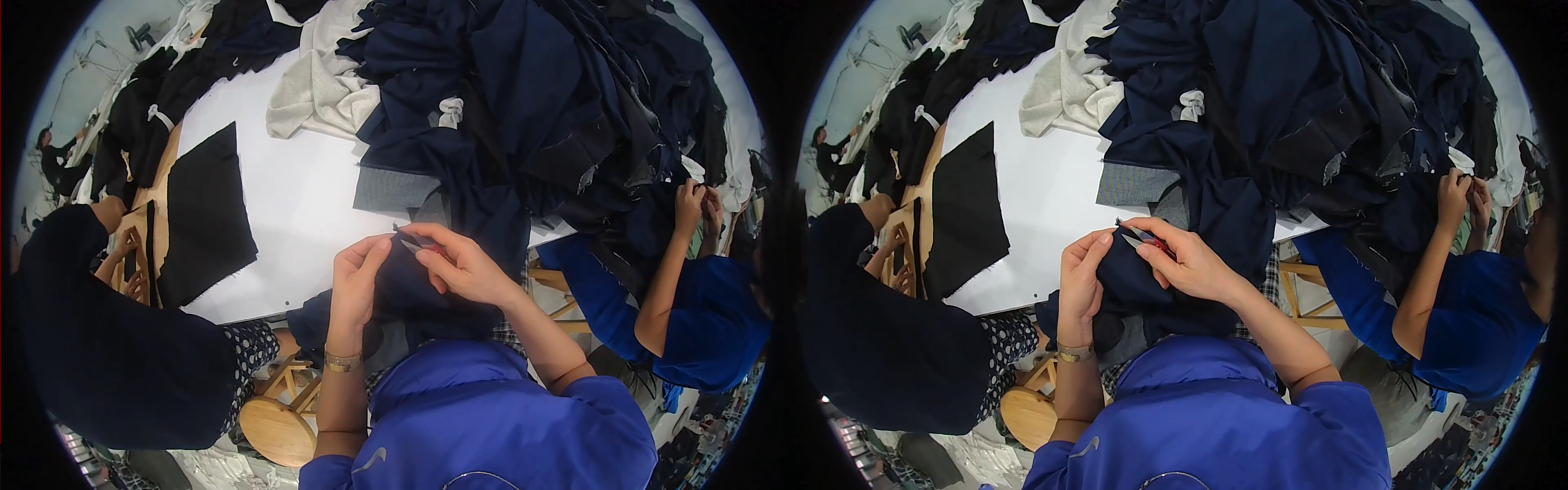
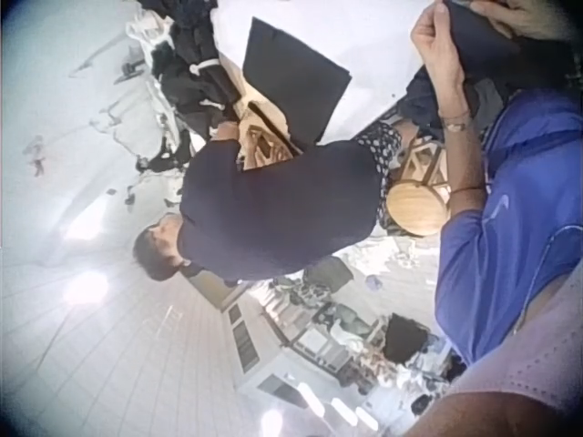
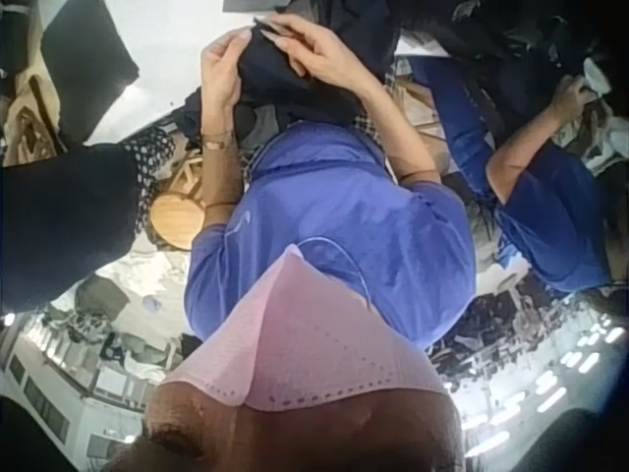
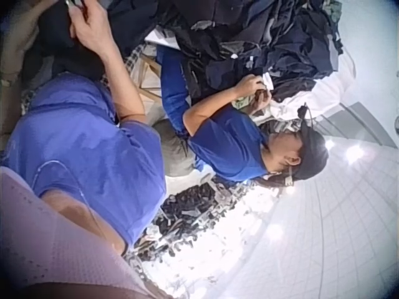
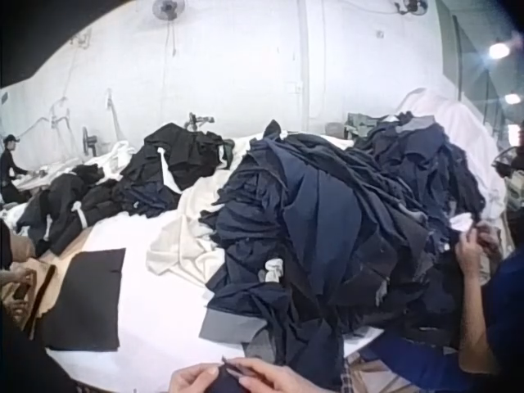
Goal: Trimming excess threads from dark blue fabric pieces using small scissors in a garment factory.
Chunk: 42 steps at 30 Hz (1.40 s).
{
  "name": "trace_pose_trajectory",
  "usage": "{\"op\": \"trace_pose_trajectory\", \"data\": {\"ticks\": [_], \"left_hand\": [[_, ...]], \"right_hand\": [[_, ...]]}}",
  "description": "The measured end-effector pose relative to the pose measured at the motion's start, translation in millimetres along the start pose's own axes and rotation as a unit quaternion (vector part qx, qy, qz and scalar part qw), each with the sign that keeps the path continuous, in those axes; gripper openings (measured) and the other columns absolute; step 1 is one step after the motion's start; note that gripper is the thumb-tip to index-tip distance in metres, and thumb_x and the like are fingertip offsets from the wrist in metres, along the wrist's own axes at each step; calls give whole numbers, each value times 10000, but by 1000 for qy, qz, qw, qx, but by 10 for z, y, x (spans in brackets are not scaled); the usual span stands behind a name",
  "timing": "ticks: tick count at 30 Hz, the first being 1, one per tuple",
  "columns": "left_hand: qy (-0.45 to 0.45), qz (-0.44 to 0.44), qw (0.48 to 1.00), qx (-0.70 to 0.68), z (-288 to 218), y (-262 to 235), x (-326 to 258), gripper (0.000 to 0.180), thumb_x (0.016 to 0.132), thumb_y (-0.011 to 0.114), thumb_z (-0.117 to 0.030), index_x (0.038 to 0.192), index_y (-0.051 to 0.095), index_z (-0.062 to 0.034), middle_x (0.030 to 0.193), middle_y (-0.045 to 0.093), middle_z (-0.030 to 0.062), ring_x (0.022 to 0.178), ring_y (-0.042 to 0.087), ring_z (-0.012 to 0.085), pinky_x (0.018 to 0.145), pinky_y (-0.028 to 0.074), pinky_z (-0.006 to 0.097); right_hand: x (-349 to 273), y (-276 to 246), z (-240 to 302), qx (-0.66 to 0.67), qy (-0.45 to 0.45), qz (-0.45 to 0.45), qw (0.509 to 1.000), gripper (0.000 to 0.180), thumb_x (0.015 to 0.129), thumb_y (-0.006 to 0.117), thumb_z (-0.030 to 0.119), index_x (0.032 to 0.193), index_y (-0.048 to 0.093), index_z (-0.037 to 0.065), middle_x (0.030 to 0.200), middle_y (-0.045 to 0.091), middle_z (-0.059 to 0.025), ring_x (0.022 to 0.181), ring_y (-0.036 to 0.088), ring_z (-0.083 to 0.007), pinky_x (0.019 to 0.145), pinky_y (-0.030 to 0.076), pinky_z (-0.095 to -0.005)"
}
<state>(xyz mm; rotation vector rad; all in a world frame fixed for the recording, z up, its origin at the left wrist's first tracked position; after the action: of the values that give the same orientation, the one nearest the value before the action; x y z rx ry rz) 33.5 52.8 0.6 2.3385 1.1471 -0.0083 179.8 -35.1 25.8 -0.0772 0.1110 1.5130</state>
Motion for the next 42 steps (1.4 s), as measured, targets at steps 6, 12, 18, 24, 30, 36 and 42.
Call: {"op": "trace_pose_trajectory", "data": {"ticks": [6, 12, 18, 24, 30, 36, 42], "left_hand": [[-2, 4, 1000, -7, 4, 0, -4, 214, 901, 558, -109, 1024, 630, 51, 931, 658, 87, 818, 604, 109, 743, 470, 213], [-11, 3, 1000, 17, 9, 31, 2, 206, 856, 608, -61, 1026, 629, 55, 936, 656, 86, 824, 600, 109, 752, 471, 218], [2, -11, 998, 65, 7, 44, 5, 197, 815, 642, -20, 999, 644, 53, 922, 657, 72, 819, 591, 98, 741, 467, 209], [5, -9, 997, 82, 3, 39, 0, 191, 823, 637, -27, 997, 647, 52, 915, 657, 66, 819, 586, 92, 744, 462, 206], [11, -17, 997, 75, 29, 30, 13, 198, 850, 619, -56, 1015, 643, 51, 933, 660, 70, 844, 586, 96, 768, 460, 219], [22, -20, 995, 92, 12, 38, -1, 199, 852, 619, -59, 1017, 644, 50, 936, 662, 74, 845, 589, 97, 772, 461, 221], [22, -20, 993, 117, 44, 37, 16, 197, 845, 629, -63, 1006, 649, 50, 930, 664, 74, 843, 592, 98, 772, 462, 220]], "right_hand": [[17, -1, -24, 13, 10, 1, 1000, 351, 936, 473, 108, 1280, 447, 40, 646, 500, 13, 537, 463, -38, 508, 369, -178], [39, 15, -74, 22, -6, -16, 1000, 348, 935, 454, 105, 1280, 458, 59, 602, 459, 20, 515, 449, -43, 514, 372, -203], [56, 48, -72, 14, -31, -32, 999, 391, 936, 464, 115, 1326, 446, 92, 607, 451, 28, 523, 431, -41, 517, 372, -202], [38, 39, -36, 150, 68, -8, 986, 403, 973, 404, 282, 1351, 440, 148, 608, 403, 61, 506, 325, -15, 459, 274, -169], [50, 17, -120, 209, 90, 8, 974, 417, 974, 397, 307, 1372, 407, 184, 612, 415, 59, 497, 287, -3, 439, 205, -149], [38, 39, -137, 292, 90, -6, 952, 390, 975, 416, 264, 1357, 428, 188, 605, 417, 60, 454, 266, -2, 405, 185, -153], [36, 40, -171, 288, 108, -17, 951, 399, 972, 436, 236, 1368, 409, 193, 598, 405, 59, 441, 257, 4, 388, 178, -150]]}}
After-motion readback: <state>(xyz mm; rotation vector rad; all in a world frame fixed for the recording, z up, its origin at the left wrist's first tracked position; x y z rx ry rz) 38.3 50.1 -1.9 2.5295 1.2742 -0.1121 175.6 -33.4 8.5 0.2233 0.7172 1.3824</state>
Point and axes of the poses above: each hand's wrist, its own x-axis towards the middle knuckle, its own y-axis out of the palm, z = x × y, the point moved 2 cm from there along x, towards the middle knuckle
